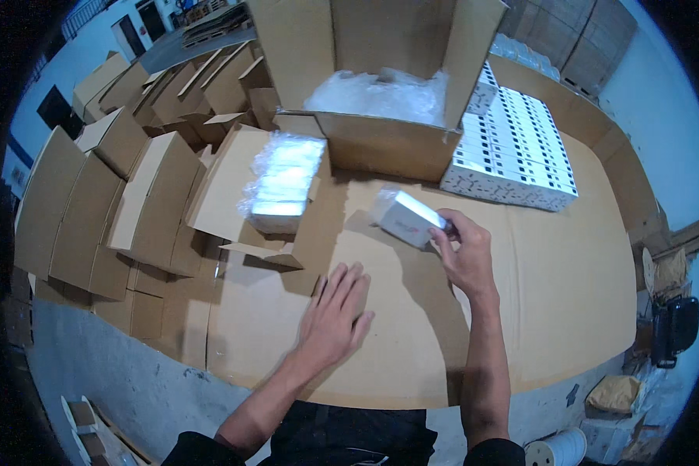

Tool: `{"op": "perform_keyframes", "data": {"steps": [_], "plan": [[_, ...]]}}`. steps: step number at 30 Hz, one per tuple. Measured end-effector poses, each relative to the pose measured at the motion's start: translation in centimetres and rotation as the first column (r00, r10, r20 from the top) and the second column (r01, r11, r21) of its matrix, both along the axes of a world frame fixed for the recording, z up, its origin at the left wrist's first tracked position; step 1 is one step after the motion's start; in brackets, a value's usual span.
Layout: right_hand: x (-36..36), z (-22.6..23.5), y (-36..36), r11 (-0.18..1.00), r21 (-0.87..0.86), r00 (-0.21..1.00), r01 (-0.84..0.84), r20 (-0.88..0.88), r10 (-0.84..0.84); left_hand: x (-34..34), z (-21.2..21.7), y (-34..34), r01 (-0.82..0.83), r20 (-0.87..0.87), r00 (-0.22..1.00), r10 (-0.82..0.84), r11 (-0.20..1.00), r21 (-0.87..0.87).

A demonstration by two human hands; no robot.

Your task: Packing small white electronic product boxes into clear plastic bags and placing them into shipping cartons in a warehouse setting.

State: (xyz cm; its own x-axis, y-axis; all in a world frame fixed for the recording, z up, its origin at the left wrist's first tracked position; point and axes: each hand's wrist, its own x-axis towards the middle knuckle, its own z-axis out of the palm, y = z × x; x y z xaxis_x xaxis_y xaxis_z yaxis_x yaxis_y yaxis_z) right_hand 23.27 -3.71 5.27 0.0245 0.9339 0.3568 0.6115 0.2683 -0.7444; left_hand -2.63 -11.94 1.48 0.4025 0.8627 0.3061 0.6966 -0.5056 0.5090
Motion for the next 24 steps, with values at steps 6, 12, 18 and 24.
{"op": "perform_keyframes", "data": {"steps": [6,12,18,24], "plan": [[-3.8,-1.4,1.3,0.996,0.008,0.914,-0.090,-0.397,0.085,-1.6,0.9,-1.9,-0.013,-0.073,0.997,0.010,0.999,-0.033],[-11.1,0.8,2.6,0.932,0.040,0.657,-0.361,-0.698,0.285,-2.1,0.4,-1.3,0.013,-0.093,0.995,-0.017,0.999,-0.045],[-14.0,1.5,3.5,0.863,-0.018,0.678,-0.506,-0.627,0.384,-2.4,0.4,-1.4,-0.012,-0.023,1.000,0.011,0.998,-0.055],[-14.6,3.3,3.4,0.905,-0.004,0.895,-0.425,-0.149,0.420,-2.4,0.2,-1.4,-0.001,-0.010,1.000,0.001,0.997,-0.077]]}}
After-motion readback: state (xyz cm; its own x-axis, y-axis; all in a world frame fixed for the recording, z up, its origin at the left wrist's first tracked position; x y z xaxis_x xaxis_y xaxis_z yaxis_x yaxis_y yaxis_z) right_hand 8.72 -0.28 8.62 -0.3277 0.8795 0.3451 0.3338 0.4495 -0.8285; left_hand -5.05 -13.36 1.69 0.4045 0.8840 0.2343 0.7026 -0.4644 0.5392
